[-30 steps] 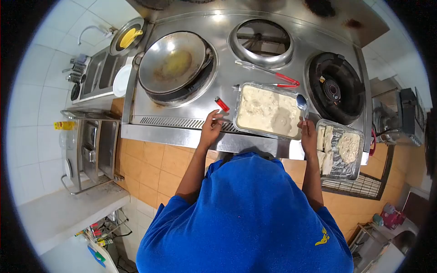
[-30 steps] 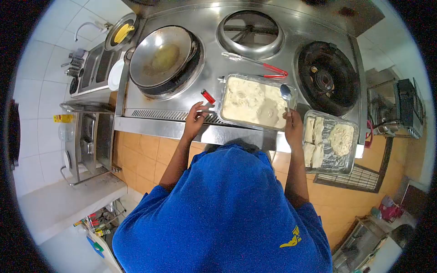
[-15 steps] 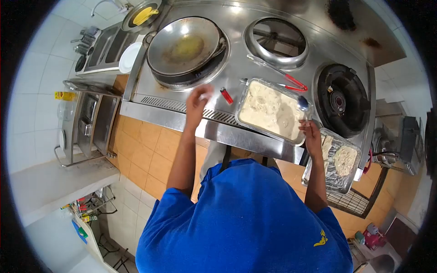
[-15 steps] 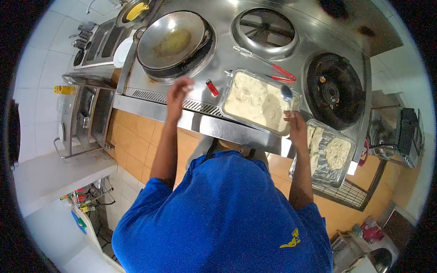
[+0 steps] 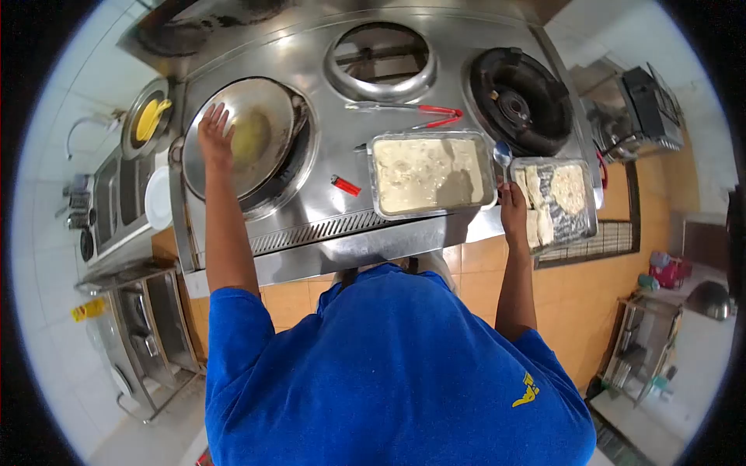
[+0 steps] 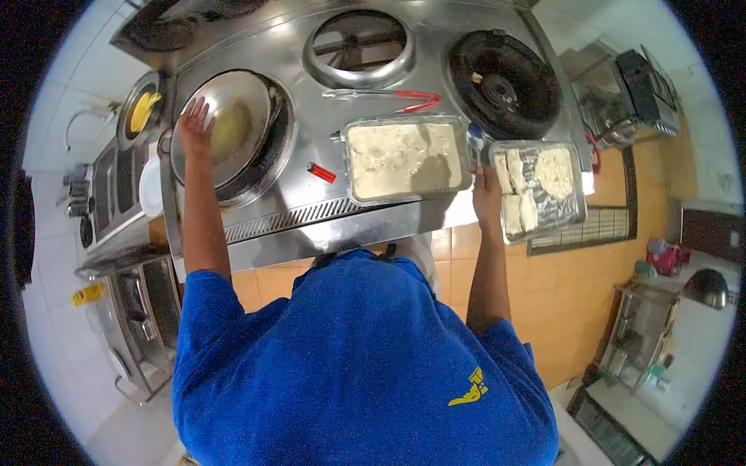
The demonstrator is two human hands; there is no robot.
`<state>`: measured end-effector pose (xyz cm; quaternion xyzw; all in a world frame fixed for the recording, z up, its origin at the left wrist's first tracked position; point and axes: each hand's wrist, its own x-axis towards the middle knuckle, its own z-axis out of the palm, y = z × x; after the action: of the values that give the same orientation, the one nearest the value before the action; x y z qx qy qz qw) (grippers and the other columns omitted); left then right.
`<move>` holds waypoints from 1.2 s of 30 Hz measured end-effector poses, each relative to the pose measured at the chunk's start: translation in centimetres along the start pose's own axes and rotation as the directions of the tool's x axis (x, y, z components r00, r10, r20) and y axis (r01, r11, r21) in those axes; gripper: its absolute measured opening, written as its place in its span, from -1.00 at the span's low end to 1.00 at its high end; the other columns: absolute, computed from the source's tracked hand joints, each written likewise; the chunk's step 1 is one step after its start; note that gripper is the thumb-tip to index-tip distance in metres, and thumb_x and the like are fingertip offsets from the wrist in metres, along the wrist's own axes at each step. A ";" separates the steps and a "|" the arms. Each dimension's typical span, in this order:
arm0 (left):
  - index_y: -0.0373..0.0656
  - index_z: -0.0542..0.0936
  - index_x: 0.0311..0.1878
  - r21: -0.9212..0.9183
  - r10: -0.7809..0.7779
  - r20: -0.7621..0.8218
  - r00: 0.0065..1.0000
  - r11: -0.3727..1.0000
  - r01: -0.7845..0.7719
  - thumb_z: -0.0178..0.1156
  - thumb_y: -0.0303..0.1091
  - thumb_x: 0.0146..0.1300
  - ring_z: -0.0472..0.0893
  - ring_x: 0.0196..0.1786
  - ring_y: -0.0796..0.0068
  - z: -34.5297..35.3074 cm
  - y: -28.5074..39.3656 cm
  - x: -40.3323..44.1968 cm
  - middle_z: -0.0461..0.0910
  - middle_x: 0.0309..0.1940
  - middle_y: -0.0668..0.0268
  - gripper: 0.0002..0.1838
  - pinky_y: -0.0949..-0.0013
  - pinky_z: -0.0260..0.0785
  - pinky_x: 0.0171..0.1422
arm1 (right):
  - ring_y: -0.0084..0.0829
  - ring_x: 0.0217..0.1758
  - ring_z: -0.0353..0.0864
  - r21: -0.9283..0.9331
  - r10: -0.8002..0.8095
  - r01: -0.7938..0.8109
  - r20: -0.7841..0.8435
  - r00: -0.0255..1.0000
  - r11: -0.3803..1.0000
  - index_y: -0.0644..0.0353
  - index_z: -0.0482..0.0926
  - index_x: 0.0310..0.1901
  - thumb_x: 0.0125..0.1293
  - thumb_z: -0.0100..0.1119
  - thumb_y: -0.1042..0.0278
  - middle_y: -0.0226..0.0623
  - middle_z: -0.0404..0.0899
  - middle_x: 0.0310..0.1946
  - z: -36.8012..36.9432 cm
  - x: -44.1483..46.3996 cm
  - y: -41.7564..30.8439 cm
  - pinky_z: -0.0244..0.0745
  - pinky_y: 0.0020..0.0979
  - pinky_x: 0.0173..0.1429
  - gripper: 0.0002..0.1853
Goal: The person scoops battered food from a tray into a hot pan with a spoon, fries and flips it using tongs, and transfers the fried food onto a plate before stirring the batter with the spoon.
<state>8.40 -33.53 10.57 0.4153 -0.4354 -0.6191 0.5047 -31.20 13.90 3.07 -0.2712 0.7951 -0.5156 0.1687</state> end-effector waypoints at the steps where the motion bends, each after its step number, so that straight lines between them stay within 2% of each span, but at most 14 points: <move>1: -0.02 0.33 0.28 0.037 0.026 0.011 1.000 0.999 -0.026 -0.10 0.05 0.29 0.35 0.29 0.31 0.2 -0.1 0.1 0.39 0.26 0.29 -0.44 0.09 0.10 0.34 | -0.43 -0.33 0.44 0.015 0.038 -0.038 -0.012 0.999 0.999 0.26 0.50 -0.15 0.47 -0.17 0.27 -0.25 0.52 -0.34 0.0 -0.3 -0.6 0.36 -0.38 -0.17 -0.73; 5: -0.08 0.37 0.22 0.065 0.250 0.174 0.953 0.962 -0.264 -0.03 0.08 0.29 0.36 0.28 0.29 4.7 1.3 -4.2 0.41 0.22 0.21 -0.44 0.12 0.10 0.34 | -0.25 -0.26 0.52 -0.155 -0.035 0.032 -0.017 0.999 0.987 0.22 0.52 -0.20 0.44 -0.15 0.24 -0.13 0.54 -0.32 0.1 -0.1 -1.3 0.39 -0.32 -0.12 -0.73; 6: -0.14 0.39 0.15 -0.101 0.269 0.240 0.933 0.962 -0.252 0.04 0.01 0.30 0.43 0.19 0.33 5.7 0.6 -5.6 0.47 0.09 0.18 -0.50 0.22 0.22 0.26 | -0.15 -0.17 0.55 -0.160 -0.032 0.033 0.009 0.999 0.987 0.25 0.52 -0.20 0.44 -0.16 0.25 -0.07 0.55 -0.29 0.2 0.4 -0.8 0.39 -0.27 -0.06 -0.72; 8: -0.17 0.43 0.02 -0.040 0.163 0.291 0.943 0.987 -0.158 0.06 -0.06 0.31 0.50 0.03 0.42 9.2 -0.7 -11.6 0.52 -0.05 0.24 -0.60 0.34 0.34 0.11 | -0.13 -0.18 0.54 -0.131 -0.059 0.058 -0.010 0.998 0.990 0.26 0.52 -0.18 0.43 -0.15 0.26 -0.03 0.54 -0.29 1.1 1.8 0.6 0.39 -0.26 -0.07 -0.73; 9: -0.13 0.46 -0.07 -0.095 0.175 0.430 0.886 0.984 -0.149 0.05 -0.11 0.34 0.52 -0.13 0.52 9.0 -4.4 -12.4 0.53 -0.14 0.31 -0.71 0.45 0.38 -0.02 | -0.11 -0.19 0.54 -0.112 -0.077 0.074 -0.019 0.997 0.991 0.26 0.52 -0.18 0.43 -0.15 0.27 -0.02 0.54 -0.29 1.5 2.9 1.3 0.39 -0.26 -0.07 -0.73; 11: -0.08 0.47 -0.09 0.095 -0.152 0.316 0.936 0.987 0.128 0.08 -0.16 0.33 0.49 -0.23 0.58 11.7 -8.1 -17.8 0.52 -0.21 0.36 -0.78 0.46 0.37 -0.11 | -0.01 -0.20 0.53 -0.158 -0.051 0.058 0.045 0.998 0.986 0.30 0.55 -0.22 0.40 -0.10 0.28 0.05 0.52 -0.32 1.9 4.7 2.5 0.39 -0.20 -0.06 -0.72; 13: -0.12 0.47 -0.02 0.184 -0.365 0.197 0.910 0.926 0.331 0.08 -0.21 0.34 0.47 -0.22 0.56 12.4 -12.7 -20.6 0.50 -0.20 0.36 -0.75 0.45 0.35 -0.06 | 0.03 -0.23 0.51 -0.226 -0.115 0.122 0.043 0.992 0.966 0.31 0.56 -0.26 0.38 -0.08 0.29 0.07 0.52 -0.34 2.8 6.1 3.8 0.39 -0.16 -0.07 -0.73; 14: -0.17 0.46 0.03 0.263 -0.308 0.138 0.941 0.928 0.265 0.07 -0.22 0.35 0.46 -0.19 0.55 13.4 -13.7 -21.8 0.49 -0.18 0.35 -0.71 0.46 0.32 -0.01 | 0.06 -0.22 0.52 -0.260 -0.053 0.067 0.060 0.997 0.963 0.33 0.57 -0.30 0.35 -0.05 0.31 0.08 0.53 -0.36 3.1 7.2 5.7 0.39 -0.13 -0.08 -0.73; 17: -0.33 0.37 0.15 0.300 -0.275 0.138 0.952 0.927 0.224 -0.01 -0.20 0.39 0.42 -0.09 0.50 13.5 -17.6 -22.5 0.47 -0.12 0.30 -0.58 0.45 0.24 0.12 | -0.47 -0.31 0.46 -0.204 0.031 -0.018 0.060 0.998 0.979 0.31 0.53 -0.31 0.40 -0.10 0.36 -0.25 0.54 -0.41 3.7 7.5 5.2 0.36 -0.40 -0.14 -0.76; 20: -0.35 0.34 0.11 0.299 -0.337 0.123 0.933 0.909 0.289 -0.12 -0.13 0.43 0.41 -0.08 0.45 14.3 -19.5 -22.2 0.46 -0.14 0.25 -0.57 0.36 0.23 0.13 | 0.08 -0.20 0.55 -0.125 0.051 -0.035 0.123 0.991 0.991 0.32 0.56 -0.28 0.33 -0.06 0.36 0.09 0.57 -0.36 3.6 7.1 2.3 0.40 -0.13 -0.11 -0.77; 24: -0.26 0.32 -0.12 0.290 -0.423 0.062 0.904 0.874 0.390 -0.15 -0.11 0.44 0.39 -0.12 0.46 15.3 -19.1 -22.0 0.42 -0.19 0.22 -0.66 0.37 0.24 0.05 | 0.06 -0.24 0.56 -0.169 0.064 -0.049 0.085 0.994 0.984 0.31 0.54 -0.32 0.35 -0.10 0.36 0.07 0.57 -0.38 3.6 7.2 2.7 0.41 -0.15 -0.15 -0.76; 28: -0.24 0.32 -0.13 0.358 -0.498 0.105 0.861 0.826 0.435 -0.17 -0.06 0.45 0.37 -0.16 0.49 14.6 -18.3 -21.7 0.38 -0.24 0.30 -0.63 0.38 0.25 0.01 | 0.05 -0.24 0.56 -0.147 0.032 -0.021 0.072 0.997 0.989 0.30 0.52 -0.32 0.37 -0.11 0.34 0.08 0.56 -0.38 3.2 7.2 1.7 0.40 -0.15 -0.15 -0.75; 34: -0.32 0.35 0.10 0.419 -0.368 0.232 0.900 0.873 0.249 -0.23 -0.05 0.47 0.42 0.03 0.47 14.8 -13.8 -22.6 0.45 -0.04 0.21 -0.53 0.39 0.25 0.18 | -0.02 -0.23 0.56 -0.133 0.044 -0.030 0.102 0.994 0.991 0.27 0.50 -0.24 0.40 -0.13 0.28 0.03 0.56 -0.34 2.0 7.2 -0.7 0.40 -0.21 -0.15 -0.75; 36: -0.33 0.30 0.18 0.197 -0.438 0.283 0.853 0.897 0.395 -0.23 -0.06 0.47 0.42 0.10 0.44 14.0 -14.8 -22.2 0.45 0.03 0.18 -0.50 0.39 0.24 0.23 | -0.08 -0.24 0.56 -0.084 0.030 -0.019 0.130 0.991 0.996 0.25 0.49 -0.22 0.42 -0.14 0.27 -0.02 0.56 -0.33 1.9 7.3 -1.4 0.40 -0.26 -0.13 -0.75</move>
<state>-5.55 -8.26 1.92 0.4262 -0.4509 -0.7425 0.2525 -35.58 7.67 3.69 -0.3012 0.8061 -0.4615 0.2156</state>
